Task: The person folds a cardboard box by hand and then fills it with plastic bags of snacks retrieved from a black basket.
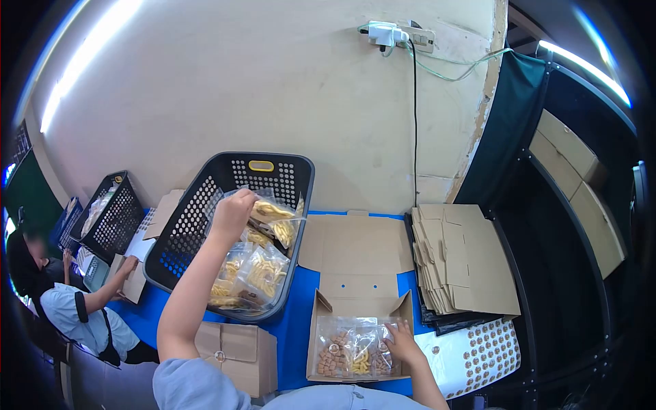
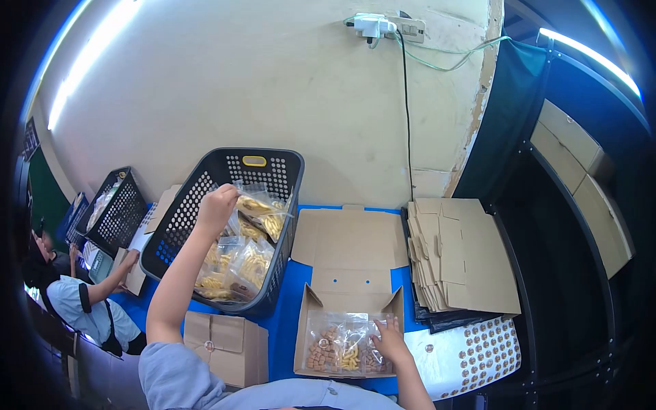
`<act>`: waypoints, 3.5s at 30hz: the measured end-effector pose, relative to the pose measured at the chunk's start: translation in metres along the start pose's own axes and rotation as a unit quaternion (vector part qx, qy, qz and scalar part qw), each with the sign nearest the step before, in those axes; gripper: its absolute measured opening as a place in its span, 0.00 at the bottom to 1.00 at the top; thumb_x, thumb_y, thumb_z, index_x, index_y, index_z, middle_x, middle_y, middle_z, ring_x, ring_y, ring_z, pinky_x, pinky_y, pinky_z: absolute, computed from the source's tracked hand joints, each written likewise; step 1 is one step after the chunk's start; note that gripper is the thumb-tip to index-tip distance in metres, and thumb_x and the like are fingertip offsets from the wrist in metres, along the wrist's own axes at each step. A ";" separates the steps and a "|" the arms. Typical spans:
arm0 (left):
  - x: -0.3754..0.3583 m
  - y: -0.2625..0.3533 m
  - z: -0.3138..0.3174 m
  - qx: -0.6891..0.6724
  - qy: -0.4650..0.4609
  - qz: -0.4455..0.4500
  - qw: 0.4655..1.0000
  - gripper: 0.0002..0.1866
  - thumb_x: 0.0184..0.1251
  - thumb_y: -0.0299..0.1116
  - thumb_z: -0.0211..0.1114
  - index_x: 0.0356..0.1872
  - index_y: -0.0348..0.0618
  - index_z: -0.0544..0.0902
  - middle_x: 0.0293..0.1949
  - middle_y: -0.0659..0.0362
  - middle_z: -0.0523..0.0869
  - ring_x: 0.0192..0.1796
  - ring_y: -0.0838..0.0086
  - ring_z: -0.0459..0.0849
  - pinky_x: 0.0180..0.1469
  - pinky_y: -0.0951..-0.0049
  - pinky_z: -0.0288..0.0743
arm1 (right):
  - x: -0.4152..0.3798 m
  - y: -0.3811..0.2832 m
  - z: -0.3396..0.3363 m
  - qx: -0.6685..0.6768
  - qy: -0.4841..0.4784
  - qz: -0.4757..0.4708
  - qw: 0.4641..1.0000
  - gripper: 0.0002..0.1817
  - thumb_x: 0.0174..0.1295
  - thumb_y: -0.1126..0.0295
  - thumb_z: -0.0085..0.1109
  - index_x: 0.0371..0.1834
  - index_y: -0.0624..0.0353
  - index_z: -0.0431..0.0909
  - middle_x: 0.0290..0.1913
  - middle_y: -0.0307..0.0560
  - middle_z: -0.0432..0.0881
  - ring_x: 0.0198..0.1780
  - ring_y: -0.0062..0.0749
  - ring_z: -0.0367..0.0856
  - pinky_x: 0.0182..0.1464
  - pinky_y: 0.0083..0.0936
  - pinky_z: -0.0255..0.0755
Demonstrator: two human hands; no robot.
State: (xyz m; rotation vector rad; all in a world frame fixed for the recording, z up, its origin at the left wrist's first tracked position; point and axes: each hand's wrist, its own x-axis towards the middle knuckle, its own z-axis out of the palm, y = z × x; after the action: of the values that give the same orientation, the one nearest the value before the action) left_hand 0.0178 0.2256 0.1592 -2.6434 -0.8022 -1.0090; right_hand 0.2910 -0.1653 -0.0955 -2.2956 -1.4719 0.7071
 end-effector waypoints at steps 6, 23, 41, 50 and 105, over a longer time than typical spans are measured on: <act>-0.028 0.113 -0.088 -0.141 0.119 0.012 0.983 0.08 0.51 0.19 0.69 0.33 0.41 0.85 0.31 0.57 0.83 0.33 0.64 0.84 0.36 0.70 0.79 | 0.005 -0.028 -0.014 0.164 -0.014 -0.095 0.982 0.34 0.68 0.54 0.53 0.74 0.56 0.58 0.73 0.68 0.55 0.76 0.59 0.48 0.74 0.45 0.50; -0.137 0.242 -0.066 -0.683 -0.032 -0.312 0.660 0.24 0.67 0.21 0.61 0.61 0.42 0.64 0.47 0.55 0.76 0.39 0.69 0.88 0.37 0.75 0.85 | -0.077 -0.117 -0.041 0.659 -0.081 -0.179 0.726 0.39 0.57 0.74 0.69 0.71 0.63 0.57 0.63 0.49 0.72 0.65 0.33 0.71 0.67 0.33 0.65; -0.204 0.261 -0.016 -0.760 -0.128 -0.413 0.486 0.29 0.64 0.33 0.70 0.63 0.35 0.70 0.53 0.55 0.82 0.54 0.73 0.81 0.58 0.72 0.76 | -0.087 -0.146 -0.068 0.361 0.075 -0.157 0.916 0.17 0.71 0.65 0.53 0.58 0.63 0.70 0.32 0.46 0.85 0.31 0.21 0.79 0.35 0.20 0.72; -0.212 0.268 -0.011 -0.680 -0.133 -0.362 0.624 0.23 0.67 0.32 0.66 0.59 0.32 0.72 0.50 0.54 0.84 0.49 0.75 0.83 0.53 0.74 0.78 | -0.070 -0.148 -0.051 0.578 0.048 -0.173 0.796 0.32 0.55 0.74 0.72 0.62 0.64 0.66 0.55 0.50 0.80 0.50 0.28 0.82 0.51 0.24 0.77; -0.218 0.274 -0.020 -0.585 -0.184 -0.255 0.747 0.21 0.58 0.28 0.72 0.52 0.32 0.78 0.44 0.54 0.86 0.45 0.77 0.85 0.48 0.76 0.79 | -0.087 -0.146 -0.051 0.678 -0.049 -0.030 0.732 0.15 0.60 0.73 0.67 0.49 0.69 0.81 0.43 0.47 0.86 0.43 0.23 0.84 0.48 0.21 0.78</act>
State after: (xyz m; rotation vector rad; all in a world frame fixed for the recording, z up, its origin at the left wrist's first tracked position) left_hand 0.0230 -0.1011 0.0308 -3.9055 -1.3521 -1.4876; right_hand 0.1804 -0.1837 0.0419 -1.0276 -0.5508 1.2882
